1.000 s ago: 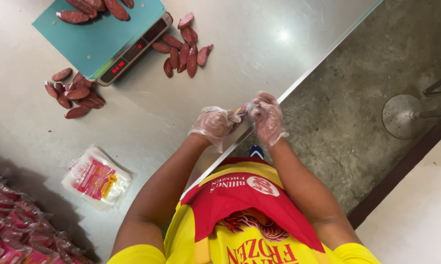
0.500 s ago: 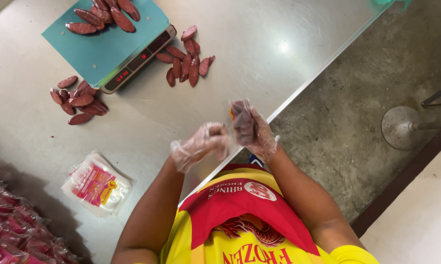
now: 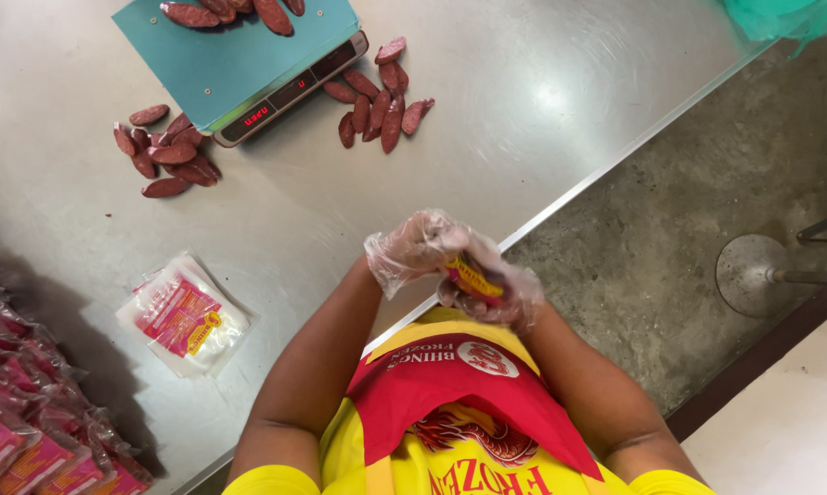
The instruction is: The person places small sausage pieces into clear plastic bags on a stainless steel table. They pick up sausages from a pile, insert them into bags, and set the filled bags aside. A digital scale is used to weigh the sausages before packaging.
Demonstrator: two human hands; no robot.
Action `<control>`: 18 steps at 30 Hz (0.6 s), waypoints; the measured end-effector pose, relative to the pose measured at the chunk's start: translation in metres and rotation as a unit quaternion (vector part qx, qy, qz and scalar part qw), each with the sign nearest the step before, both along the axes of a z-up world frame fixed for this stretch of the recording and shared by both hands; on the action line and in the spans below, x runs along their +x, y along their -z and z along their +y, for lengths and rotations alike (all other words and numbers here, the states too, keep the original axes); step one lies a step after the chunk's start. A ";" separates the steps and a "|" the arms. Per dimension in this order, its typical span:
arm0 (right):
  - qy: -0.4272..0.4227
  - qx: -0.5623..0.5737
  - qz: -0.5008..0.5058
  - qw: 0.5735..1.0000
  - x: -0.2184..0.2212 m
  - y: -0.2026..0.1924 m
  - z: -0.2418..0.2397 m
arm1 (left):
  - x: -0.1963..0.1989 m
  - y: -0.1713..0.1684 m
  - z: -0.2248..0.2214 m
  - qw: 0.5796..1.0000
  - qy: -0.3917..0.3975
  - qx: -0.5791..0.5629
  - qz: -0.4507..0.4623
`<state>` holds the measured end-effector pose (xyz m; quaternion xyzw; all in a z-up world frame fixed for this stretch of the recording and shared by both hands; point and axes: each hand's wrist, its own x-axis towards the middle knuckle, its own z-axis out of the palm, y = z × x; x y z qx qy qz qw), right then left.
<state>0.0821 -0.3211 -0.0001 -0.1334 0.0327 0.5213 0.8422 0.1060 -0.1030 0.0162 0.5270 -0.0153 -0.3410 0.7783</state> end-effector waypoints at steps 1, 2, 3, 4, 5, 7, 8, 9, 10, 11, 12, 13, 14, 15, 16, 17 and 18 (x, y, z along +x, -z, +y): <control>0.013 -0.064 -0.049 0.997 0.013 -0.004 0.005 | 0.003 0.007 -0.004 0.999 -0.046 0.021 0.008; 0.026 -0.127 -0.095 0.987 0.028 -0.007 0.011 | 0.002 0.010 -0.006 0.995 -0.091 0.043 0.019; 0.038 -0.190 -0.141 0.971 0.035 -0.008 0.013 | -0.003 0.010 -0.005 0.991 -0.131 0.015 0.022; 0.051 -0.190 -0.169 0.966 0.040 -0.010 0.010 | -0.004 0.009 -0.004 0.985 -0.170 -0.013 0.019; 0.065 -0.189 -0.196 0.960 0.043 -0.011 0.005 | -0.005 0.006 -0.003 0.977 -0.209 -0.042 0.015; 0.104 -0.221 -0.262 0.934 0.052 -0.004 0.007 | -0.004 0.002 -0.002 0.969 -0.247 0.000 0.020; 0.131 -0.256 -0.293 0.912 0.050 0.005 0.014 | -0.008 0.003 -0.002 0.964 -0.264 0.021 0.028; 0.156 -0.290 -0.324 0.887 0.049 0.014 0.019 | -0.012 0.006 -0.002 0.959 -0.280 0.036 0.025; 0.184 -0.288 -0.311 0.887 0.049 0.023 0.026 | -0.011 0.010 -0.001 0.954 -0.295 0.051 0.017; 0.211 -0.285 -0.298 0.886 0.049 0.032 0.037 | -0.011 0.014 0.001 0.949 -0.309 0.067 0.010; 0.236 -0.279 -0.286 0.886 0.052 0.039 0.047 | -0.010 0.018 0.002 0.944 -0.326 0.044 0.021; 0.239 -0.297 -0.277 0.882 0.055 0.044 0.051 | -0.008 0.022 0.003 0.939 -0.342 0.020 0.032; 0.239 -0.316 -0.266 0.879 0.055 0.048 0.055 | -0.010 0.024 0.005 0.932 -0.360 -0.003 0.045; 0.238 -0.335 -0.254 0.876 0.055 0.053 0.059 | -0.014 0.024 0.008 0.938 -0.344 0.036 0.018; 0.235 -0.321 -0.275 0.875 0.057 0.056 0.062 | -0.017 0.023 0.012 0.942 -0.326 0.074 -0.012; 0.233 -0.307 -0.295 0.874 0.057 0.059 0.065 | -0.020 0.020 0.015 0.944 -0.308 0.113 -0.040; 0.228 -0.294 -0.315 0.873 0.057 0.061 0.066 | -0.024 0.017 0.019 0.940 -0.302 0.148 -0.050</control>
